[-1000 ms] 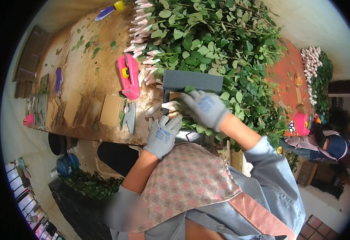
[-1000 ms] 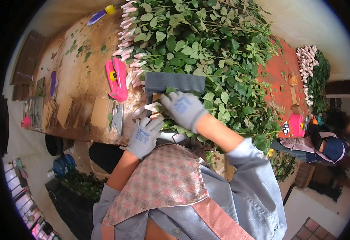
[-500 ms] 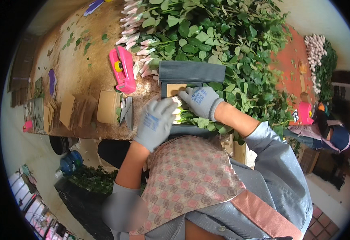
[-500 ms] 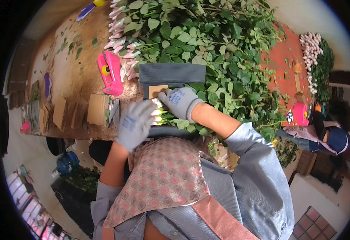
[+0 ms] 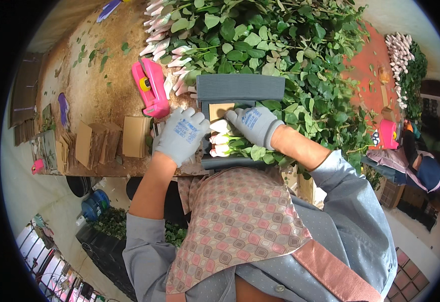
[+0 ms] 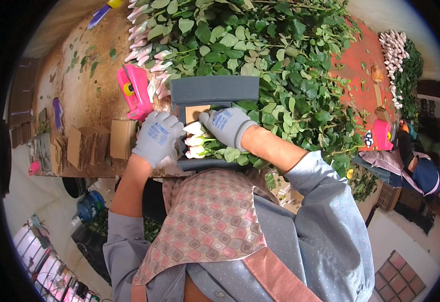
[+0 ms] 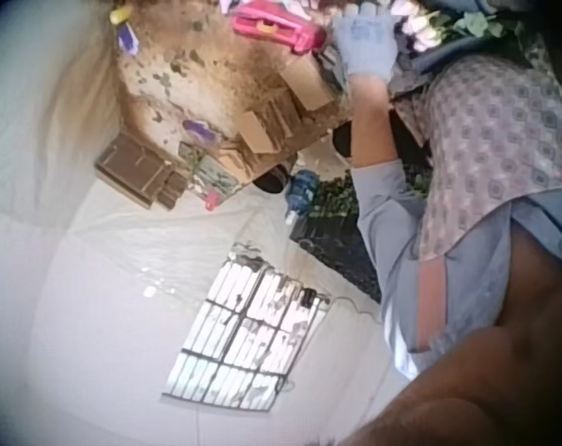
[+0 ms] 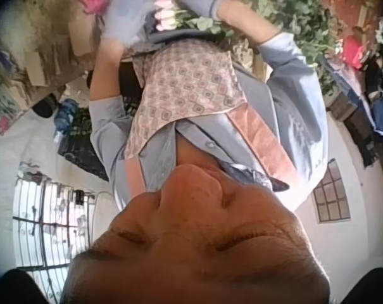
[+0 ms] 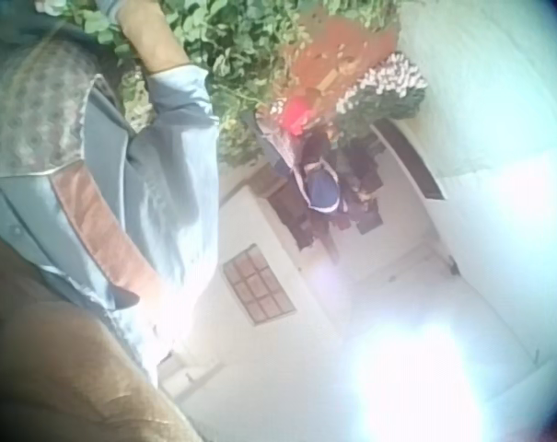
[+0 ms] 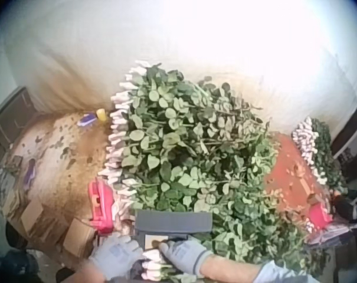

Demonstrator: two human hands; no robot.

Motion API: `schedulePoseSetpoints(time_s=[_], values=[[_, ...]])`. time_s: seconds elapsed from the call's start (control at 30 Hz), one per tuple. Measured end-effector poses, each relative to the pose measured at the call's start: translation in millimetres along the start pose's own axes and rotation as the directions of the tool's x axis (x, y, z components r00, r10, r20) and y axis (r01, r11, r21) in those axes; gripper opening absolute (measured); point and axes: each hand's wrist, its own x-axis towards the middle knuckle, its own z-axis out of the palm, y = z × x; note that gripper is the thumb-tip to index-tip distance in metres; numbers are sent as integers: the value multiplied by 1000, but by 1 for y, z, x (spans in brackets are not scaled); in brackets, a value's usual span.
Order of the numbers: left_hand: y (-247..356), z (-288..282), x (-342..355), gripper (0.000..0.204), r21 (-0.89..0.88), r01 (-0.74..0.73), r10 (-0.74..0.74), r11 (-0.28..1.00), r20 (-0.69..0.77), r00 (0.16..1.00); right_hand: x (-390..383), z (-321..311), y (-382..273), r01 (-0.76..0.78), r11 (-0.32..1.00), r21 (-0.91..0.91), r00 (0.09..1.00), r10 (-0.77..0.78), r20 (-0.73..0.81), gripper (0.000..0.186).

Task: The person arranges white flower buds and green leaves into a gray plastic tray, then wraps the bundle with cardboard and a plastic sleeve. The person places the finished bundle into a white basket and continues arranging more flowers.

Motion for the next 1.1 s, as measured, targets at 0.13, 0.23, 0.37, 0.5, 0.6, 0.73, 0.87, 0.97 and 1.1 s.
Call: schedulePoseSetpoints(time_s=[0.13,0.23,0.37,0.5,0.6,0.73,0.87,0.97,1.1], values=[[-16,-3,-23,9,73,96,-102,993,94,990,3,1,-2,3,1000,-7,1000,-3,13,26],[-43,6,-70,13,175,355,-374,918,91,923,-1,-2,-9,32,998,-50,999,-31,6,24],[20,-59,-41,41,-31,309,-294,950,231,927,0,-5,-18,19,992,-121,998,-13,54,25],[64,-26,-26,51,-217,54,-32,975,104,994,2,0,-18,12,997,-72,1000,-11,2,27],[65,-12,-22,58,-261,83,-67,962,72,995,-1,-12,-14,3,1000,20,1000,-3,-11,27],[69,-14,-23,58,-290,116,-101,950,64,993,-9,-17,-6,116,993,-37,973,-121,-199,23],[69,-15,-19,54,-310,144,-113,940,115,987,-7,-69,41,-120,956,267,866,232,-442,26],[71,-16,-16,54,-297,123,-100,947,94,991,11,-54,127,-357,875,328,820,461,-340,24],[72,-17,-22,57,-310,162,-130,937,122,984,33,-11,178,-432,902,0,902,432,16,26]])
